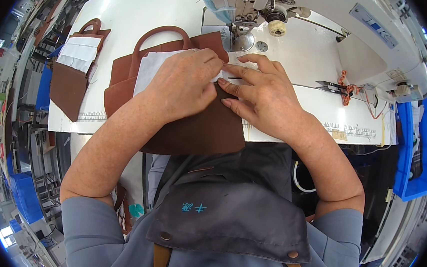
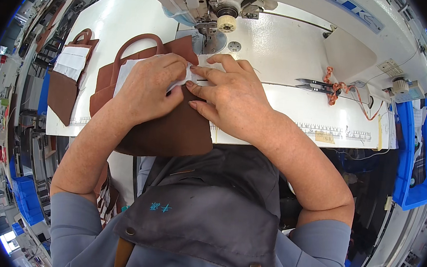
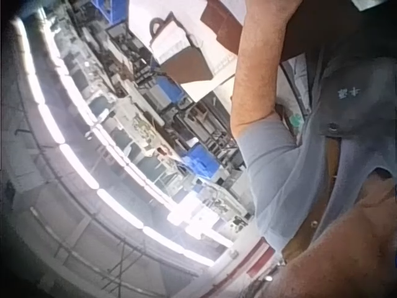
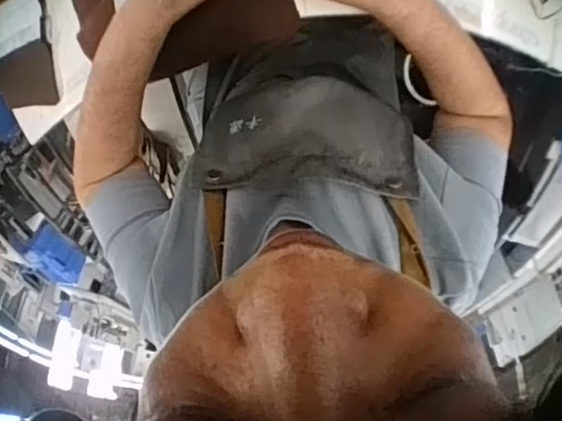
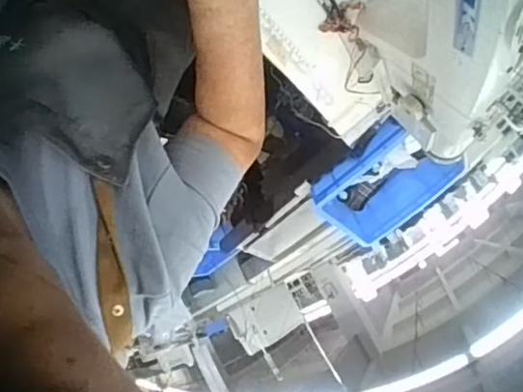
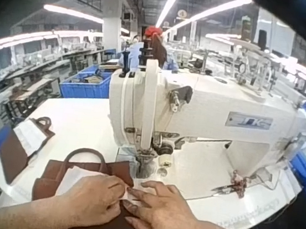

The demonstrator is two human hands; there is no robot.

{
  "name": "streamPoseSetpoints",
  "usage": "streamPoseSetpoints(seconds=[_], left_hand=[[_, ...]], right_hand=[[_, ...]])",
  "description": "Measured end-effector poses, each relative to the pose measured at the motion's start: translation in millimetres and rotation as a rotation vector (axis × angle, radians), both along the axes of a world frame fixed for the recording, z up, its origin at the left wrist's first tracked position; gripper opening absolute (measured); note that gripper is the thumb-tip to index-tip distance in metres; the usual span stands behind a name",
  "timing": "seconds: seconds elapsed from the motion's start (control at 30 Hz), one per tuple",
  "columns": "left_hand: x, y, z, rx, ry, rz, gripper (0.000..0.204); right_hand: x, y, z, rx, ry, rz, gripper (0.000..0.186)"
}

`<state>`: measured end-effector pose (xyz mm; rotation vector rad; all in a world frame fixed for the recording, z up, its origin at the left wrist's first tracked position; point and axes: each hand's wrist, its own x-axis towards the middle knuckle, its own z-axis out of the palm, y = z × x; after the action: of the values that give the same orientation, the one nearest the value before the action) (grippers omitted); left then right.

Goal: Sewing a leather bag using an industrial sewing machine.

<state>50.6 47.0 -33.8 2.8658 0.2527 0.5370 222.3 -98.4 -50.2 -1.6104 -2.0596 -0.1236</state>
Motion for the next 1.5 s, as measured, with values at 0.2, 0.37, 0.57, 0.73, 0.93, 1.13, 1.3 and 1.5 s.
streamPoseSetpoints(seconds=[0.2,0.37,0.57,0.73,0.93,1.13,1.3,1.5], left_hand=[[-1,6,-19,-0.245,-0.149,0.163,0.015],[1,6,-20,-0.059,-0.213,0.185,0.016],[-14,6,-22,-0.050,-0.102,0.118,0.028],[-8,8,-22,-0.022,-0.080,0.153,0.030],[22,32,-31,-0.133,-0.167,0.078,0.030],[47,56,-24,-0.146,-0.161,0.054,0.027],[51,67,-26,-0.158,-0.160,0.000,0.026],[50,73,-30,-0.142,-0.169,-0.044,0.027]], right_hand=[[2,2,-4,-0.037,0.037,0.008,0.031],[5,4,2,-0.070,0.010,0.018,0.030],[9,5,4,-0.082,-0.025,0.037,0.028],[14,9,8,-0.096,-0.018,0.061,0.028],[36,26,8,-0.081,-0.044,0.020,0.030],[45,37,1,-0.099,0.001,-0.095,0.032],[43,37,1,-0.117,0.068,-0.110,0.034],[39,37,-2,-0.043,-0.017,-0.128,0.034]])
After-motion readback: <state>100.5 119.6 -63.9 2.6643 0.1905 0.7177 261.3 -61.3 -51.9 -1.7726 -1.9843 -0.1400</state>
